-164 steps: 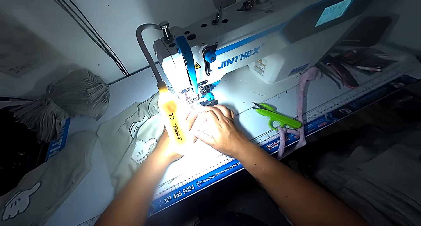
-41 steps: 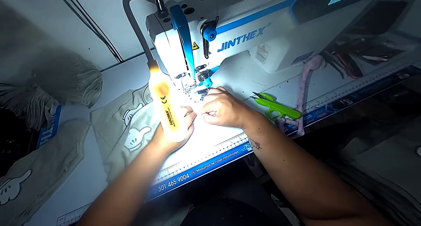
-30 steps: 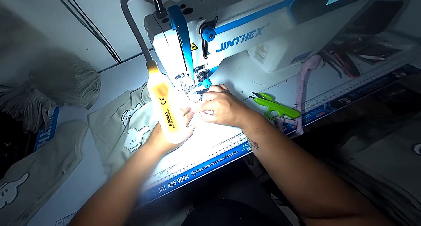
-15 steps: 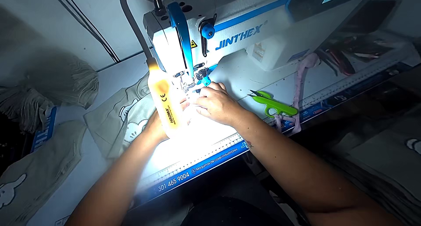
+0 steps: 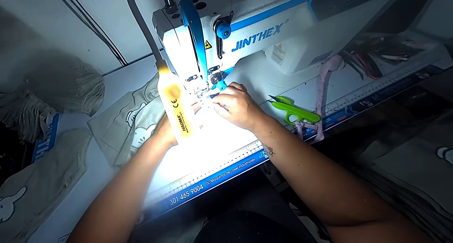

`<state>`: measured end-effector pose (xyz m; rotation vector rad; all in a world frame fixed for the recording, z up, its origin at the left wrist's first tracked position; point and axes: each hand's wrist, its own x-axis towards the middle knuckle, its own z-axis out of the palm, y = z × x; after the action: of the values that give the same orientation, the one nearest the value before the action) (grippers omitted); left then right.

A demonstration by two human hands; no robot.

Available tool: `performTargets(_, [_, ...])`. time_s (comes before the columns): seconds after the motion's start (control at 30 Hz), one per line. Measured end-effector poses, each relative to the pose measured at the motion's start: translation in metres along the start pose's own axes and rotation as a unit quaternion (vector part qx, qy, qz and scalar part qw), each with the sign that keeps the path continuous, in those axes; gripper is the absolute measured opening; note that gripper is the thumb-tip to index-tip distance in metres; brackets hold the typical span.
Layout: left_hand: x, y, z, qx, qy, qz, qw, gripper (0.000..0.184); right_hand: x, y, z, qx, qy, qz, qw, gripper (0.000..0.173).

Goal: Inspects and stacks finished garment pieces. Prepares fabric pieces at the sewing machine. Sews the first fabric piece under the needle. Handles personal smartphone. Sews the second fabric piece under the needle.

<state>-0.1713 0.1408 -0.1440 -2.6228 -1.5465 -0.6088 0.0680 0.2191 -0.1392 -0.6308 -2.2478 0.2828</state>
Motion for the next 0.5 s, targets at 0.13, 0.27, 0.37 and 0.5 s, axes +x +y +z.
performTargets(0.13, [0.006,-0.001,-0.003,-0.004,0.002,0.007,1.0,0.054,0.0,0.001,0.0,0.001,0.014,0.012,1.0,0.019])
performTargets(0.27, [0.007,-0.005,-0.004,-0.008,0.008,0.017,1.0,0.053,0.0,0.001,0.0,0.0,0.013,0.015,1.0,0.019])
performTargets(0.37, [0.006,-0.009,-0.003,-0.016,0.009,0.023,1.0,0.055,0.0,0.001,0.0,-0.002,0.016,0.016,1.0,0.019])
performTargets(0.5, [0.006,-0.012,-0.003,-0.024,0.013,0.035,0.999,0.053,0.001,0.002,-0.001,-0.004,0.019,0.026,0.999,0.02])
